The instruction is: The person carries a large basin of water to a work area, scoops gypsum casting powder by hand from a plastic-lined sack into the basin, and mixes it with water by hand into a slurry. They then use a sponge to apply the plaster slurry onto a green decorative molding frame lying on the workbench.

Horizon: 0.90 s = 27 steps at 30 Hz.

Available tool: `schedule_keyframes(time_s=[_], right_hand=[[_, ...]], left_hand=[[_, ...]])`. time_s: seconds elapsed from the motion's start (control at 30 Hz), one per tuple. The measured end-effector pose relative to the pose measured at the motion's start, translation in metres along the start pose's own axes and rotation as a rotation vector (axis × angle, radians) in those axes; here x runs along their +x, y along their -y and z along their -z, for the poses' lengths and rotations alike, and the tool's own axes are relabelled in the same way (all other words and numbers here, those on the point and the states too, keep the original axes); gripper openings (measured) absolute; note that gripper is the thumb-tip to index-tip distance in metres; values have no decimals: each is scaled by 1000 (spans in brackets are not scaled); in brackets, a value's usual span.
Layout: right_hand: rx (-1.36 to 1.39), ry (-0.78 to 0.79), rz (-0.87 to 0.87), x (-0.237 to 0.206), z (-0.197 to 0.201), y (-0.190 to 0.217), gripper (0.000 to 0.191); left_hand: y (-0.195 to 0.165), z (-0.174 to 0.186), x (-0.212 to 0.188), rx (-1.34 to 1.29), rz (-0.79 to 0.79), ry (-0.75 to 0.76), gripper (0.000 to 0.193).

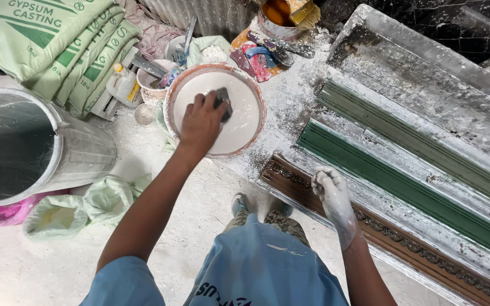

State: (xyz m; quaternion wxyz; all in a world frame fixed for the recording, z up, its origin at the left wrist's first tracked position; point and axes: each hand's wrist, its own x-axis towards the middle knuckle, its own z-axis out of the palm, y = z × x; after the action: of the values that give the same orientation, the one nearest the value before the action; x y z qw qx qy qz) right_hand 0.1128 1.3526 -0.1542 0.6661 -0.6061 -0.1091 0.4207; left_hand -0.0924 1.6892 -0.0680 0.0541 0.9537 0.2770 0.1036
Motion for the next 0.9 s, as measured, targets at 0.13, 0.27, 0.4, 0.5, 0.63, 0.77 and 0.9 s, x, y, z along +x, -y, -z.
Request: schedule_keyframes(time_s=[0.13,0.27,0.4,0.5,0.63,0.77,0.9], right_hand=[[36,-53,9,-2,7,4,17],[52,-96,33,-7,17,7,16],[63,-128,45,-13,25,5,17],[74,-128,61,-17,28,1,19],[66,-129,55,-20,28,-3,21],[66,-126,46,-20,25,-4,20],[61,-107,33,-16,23,-4,20]], left_hand=[[-5,-24,4,158,-30,54,41],[-1,-52,13,170,12,137,40],[5,-74,24,134,94,266,27],[4,-82,28,105,162,370,33],[3,-85,31,-119,359,460,42],[19,-90,32,-411,563,481,51],[46,-100,24,-729,662,380,61]])
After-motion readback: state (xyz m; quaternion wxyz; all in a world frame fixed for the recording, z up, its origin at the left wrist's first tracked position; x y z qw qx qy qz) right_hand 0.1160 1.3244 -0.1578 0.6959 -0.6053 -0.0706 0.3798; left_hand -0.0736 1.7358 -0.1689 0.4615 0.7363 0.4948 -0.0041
